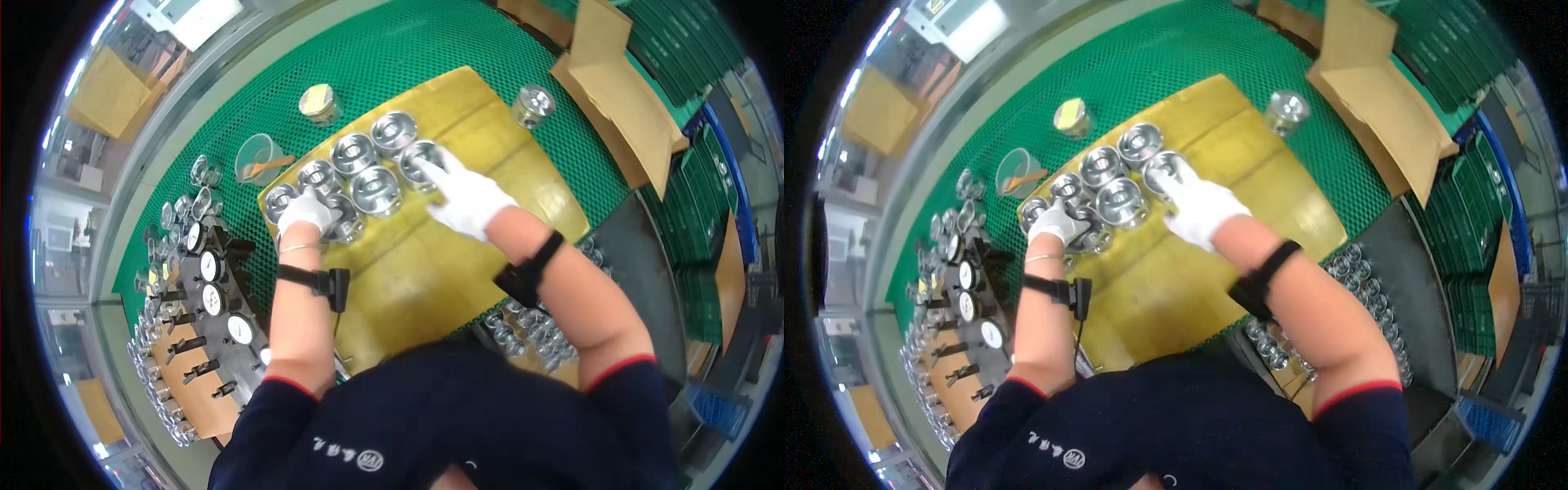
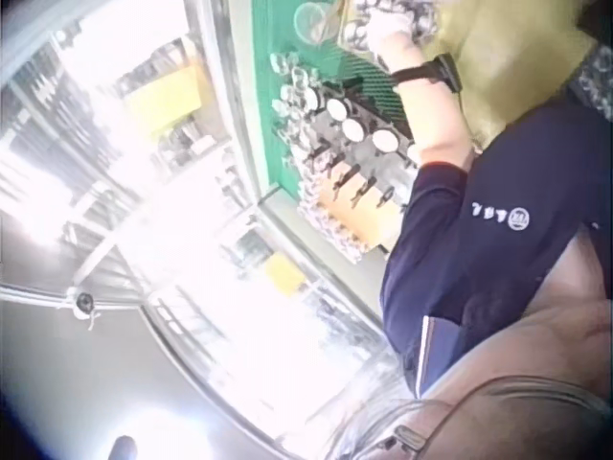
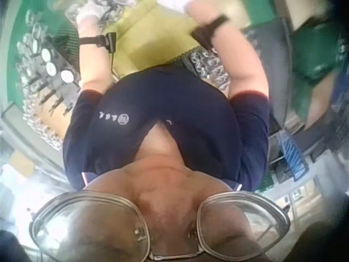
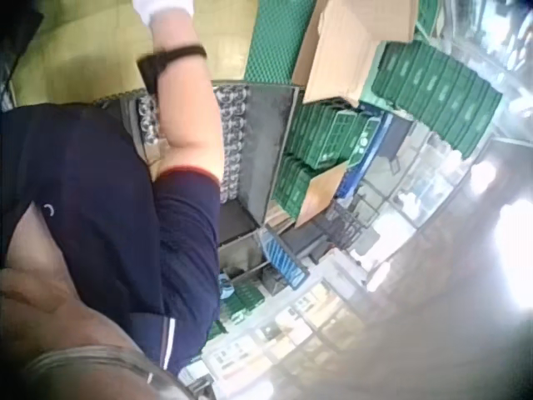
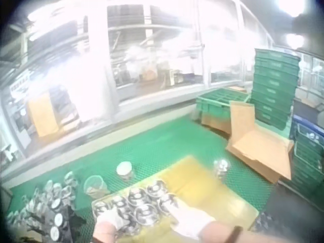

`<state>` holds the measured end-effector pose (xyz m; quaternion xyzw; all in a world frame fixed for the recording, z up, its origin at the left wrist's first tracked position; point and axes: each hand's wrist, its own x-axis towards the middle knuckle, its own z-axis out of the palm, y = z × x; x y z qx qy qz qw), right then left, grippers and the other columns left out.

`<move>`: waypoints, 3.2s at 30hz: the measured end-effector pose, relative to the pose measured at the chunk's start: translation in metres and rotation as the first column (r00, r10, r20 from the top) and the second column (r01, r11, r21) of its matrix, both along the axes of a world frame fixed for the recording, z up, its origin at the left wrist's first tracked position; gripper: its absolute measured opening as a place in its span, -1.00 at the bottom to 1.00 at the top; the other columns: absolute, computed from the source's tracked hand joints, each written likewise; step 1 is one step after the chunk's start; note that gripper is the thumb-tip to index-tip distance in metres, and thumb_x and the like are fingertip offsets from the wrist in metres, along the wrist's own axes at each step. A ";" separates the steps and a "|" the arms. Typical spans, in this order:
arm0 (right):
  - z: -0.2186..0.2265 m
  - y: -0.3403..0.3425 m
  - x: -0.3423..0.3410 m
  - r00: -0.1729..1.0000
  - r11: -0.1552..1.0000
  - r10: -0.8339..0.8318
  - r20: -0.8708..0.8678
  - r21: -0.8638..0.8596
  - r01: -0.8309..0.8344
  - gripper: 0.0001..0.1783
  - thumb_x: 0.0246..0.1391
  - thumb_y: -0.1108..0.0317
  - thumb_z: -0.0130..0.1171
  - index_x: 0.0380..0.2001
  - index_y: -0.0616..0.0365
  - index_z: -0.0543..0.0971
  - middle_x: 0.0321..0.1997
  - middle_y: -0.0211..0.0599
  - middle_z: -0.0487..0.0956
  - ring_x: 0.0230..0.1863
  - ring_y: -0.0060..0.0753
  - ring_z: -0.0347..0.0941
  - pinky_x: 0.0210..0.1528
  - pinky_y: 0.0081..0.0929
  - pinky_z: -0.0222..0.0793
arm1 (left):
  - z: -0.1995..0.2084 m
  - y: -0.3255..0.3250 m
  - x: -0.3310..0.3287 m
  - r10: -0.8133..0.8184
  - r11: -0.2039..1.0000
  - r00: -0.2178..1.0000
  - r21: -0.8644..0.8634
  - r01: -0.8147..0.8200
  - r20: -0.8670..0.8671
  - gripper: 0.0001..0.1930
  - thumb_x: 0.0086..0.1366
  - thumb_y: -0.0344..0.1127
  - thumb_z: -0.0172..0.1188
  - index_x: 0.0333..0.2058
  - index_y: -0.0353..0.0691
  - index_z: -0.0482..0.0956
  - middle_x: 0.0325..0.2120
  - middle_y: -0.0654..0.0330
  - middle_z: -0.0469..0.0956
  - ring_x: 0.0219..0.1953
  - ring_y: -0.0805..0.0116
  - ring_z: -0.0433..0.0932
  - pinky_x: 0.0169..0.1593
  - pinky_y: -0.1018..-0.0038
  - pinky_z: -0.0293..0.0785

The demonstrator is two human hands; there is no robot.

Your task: Inspecting metal pistons using a row of dial gauges and sorting them into storage containers.

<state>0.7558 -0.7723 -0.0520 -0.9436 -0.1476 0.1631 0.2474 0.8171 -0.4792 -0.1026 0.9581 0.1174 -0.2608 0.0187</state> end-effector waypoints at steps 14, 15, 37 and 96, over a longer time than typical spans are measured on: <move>-0.033 0.120 0.112 0.974 0.983 0.072 -0.215 -0.149 -0.106 -0.13 0.02 0.15 0.26 0.38 0.20 0.26 0.45 0.16 0.20 0.43 0.12 0.21 0.34 -0.10 0.25 | -0.013 0.009 0.002 0.066 0.990 0.996 -0.132 -0.057 0.068 -0.25 0.17 -0.08 0.23 0.32 -0.16 0.25 0.07 -0.28 0.50 0.16 -0.19 0.47 0.24 0.16 0.35; -0.036 0.121 0.114 0.964 0.979 0.075 -0.254 -0.167 -0.120 -0.09 -0.01 0.12 0.30 0.39 0.18 0.24 0.44 0.15 0.23 0.44 0.13 0.19 0.36 -0.08 0.23 | -0.023 0.017 0.003 0.044 0.988 0.994 -0.153 -0.029 0.096 -0.23 0.15 -0.08 0.26 0.32 -0.17 0.25 0.07 -0.27 0.50 0.16 -0.19 0.46 0.24 0.17 0.35; -0.033 -0.048 -0.089 0.999 0.998 0.018 -0.042 -0.054 -0.021 -0.49 -0.05 0.22 0.32 0.06 -0.07 0.59 0.06 0.02 0.54 0.02 0.02 0.54 -0.04 -0.08 0.50 | -0.065 0.029 -0.037 -0.124 0.979 0.971 -0.133 0.153 0.204 -0.10 0.09 -0.12 0.43 0.36 -0.18 0.20 0.02 0.05 0.57 0.10 0.14 0.51 0.18 0.38 0.37; -0.561 -0.489 -0.956 -0.159 0.142 -0.819 -0.552 -0.462 0.875 -0.24 -0.13 0.25 0.44 0.21 -0.25 0.42 0.38 0.17 0.16 0.26 0.20 0.35 0.26 -0.17 0.36 | -0.514 -0.692 -0.798 -0.906 0.417 0.348 -0.366 0.832 -0.241 -0.21 -0.07 -0.30 0.51 0.21 0.08 0.44 0.19 -0.26 0.22 0.16 -0.21 0.40 0.19 0.18 0.45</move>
